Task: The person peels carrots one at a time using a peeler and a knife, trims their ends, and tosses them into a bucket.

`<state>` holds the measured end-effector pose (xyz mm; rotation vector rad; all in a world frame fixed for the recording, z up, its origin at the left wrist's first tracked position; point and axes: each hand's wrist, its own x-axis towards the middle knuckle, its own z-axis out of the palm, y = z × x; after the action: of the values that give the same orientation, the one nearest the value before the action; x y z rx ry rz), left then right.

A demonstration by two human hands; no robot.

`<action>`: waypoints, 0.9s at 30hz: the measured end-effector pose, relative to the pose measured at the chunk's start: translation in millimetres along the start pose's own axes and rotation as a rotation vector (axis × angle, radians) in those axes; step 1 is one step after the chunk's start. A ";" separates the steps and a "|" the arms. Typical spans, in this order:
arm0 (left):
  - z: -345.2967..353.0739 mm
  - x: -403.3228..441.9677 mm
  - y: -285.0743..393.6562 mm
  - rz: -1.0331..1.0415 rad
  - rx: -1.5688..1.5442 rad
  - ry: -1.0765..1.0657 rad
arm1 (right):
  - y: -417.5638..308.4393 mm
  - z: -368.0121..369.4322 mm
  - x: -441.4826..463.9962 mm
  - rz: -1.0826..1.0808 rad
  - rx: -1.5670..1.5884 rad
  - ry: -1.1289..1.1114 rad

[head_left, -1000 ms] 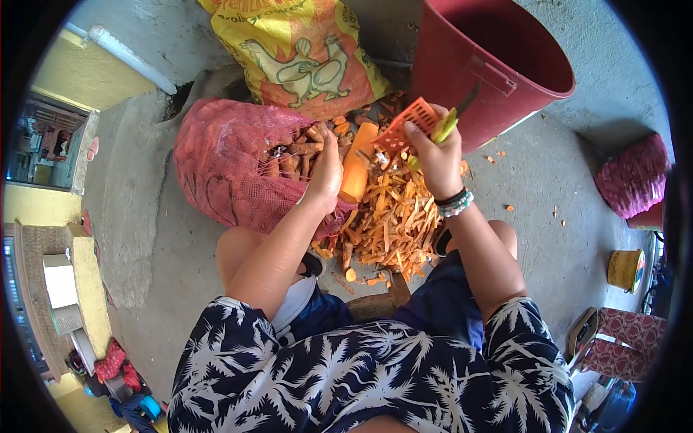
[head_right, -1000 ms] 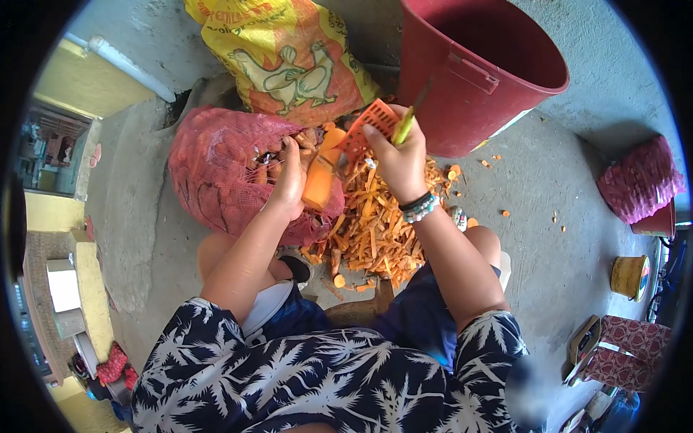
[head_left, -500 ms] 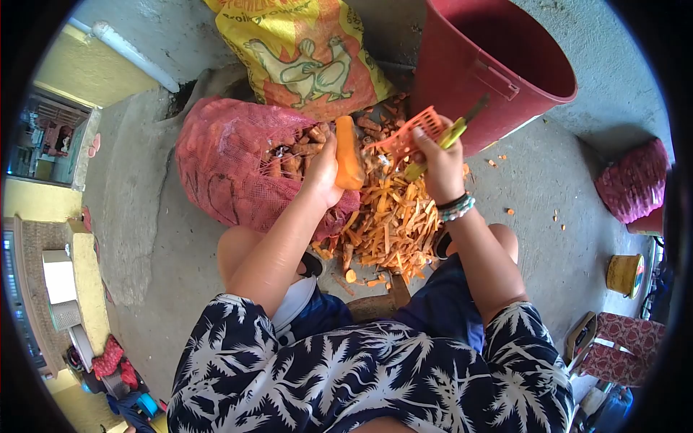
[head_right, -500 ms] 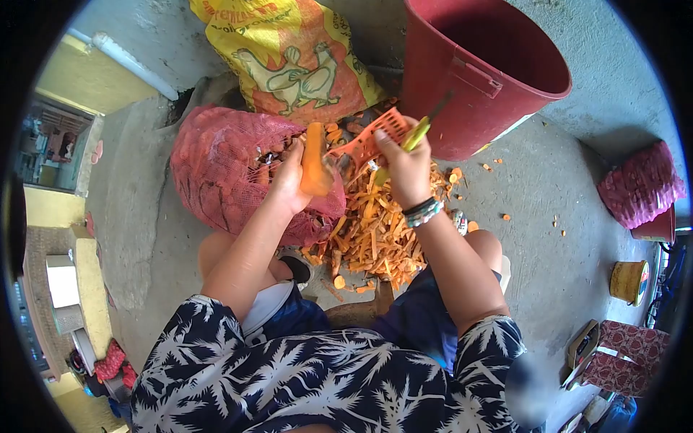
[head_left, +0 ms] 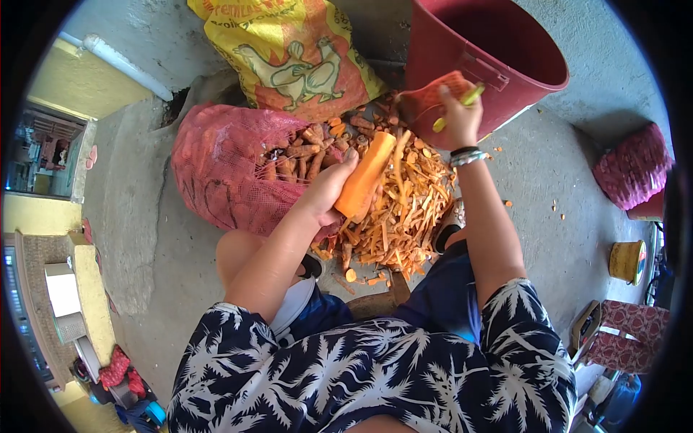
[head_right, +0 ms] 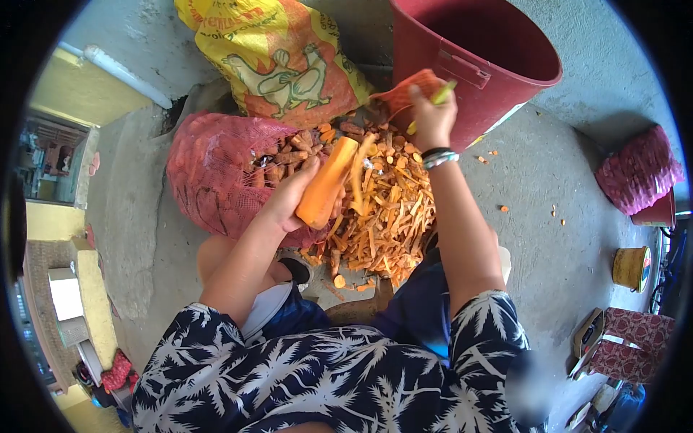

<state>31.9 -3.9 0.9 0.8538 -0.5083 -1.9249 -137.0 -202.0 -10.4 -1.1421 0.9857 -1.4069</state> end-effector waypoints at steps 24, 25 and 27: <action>1.0 23.5 1.6 0.182 -0.288 0.430 | -11.9 9.9 -35.9 0.076 -0.042 -0.052; -14.7 34.4 -3.0 0.253 -0.335 0.412 | -19.0 17.8 -58.2 0.103 0.019 -0.130; -30.2 45.5 -9.8 0.320 -0.383 0.394 | -34.1 26.4 -95.9 0.117 -0.003 -0.212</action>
<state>34.0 -39.3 -41.8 0.8145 -0.0289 -1.4477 -116.4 -102.1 15.3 -1.1891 0.8894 -1.1656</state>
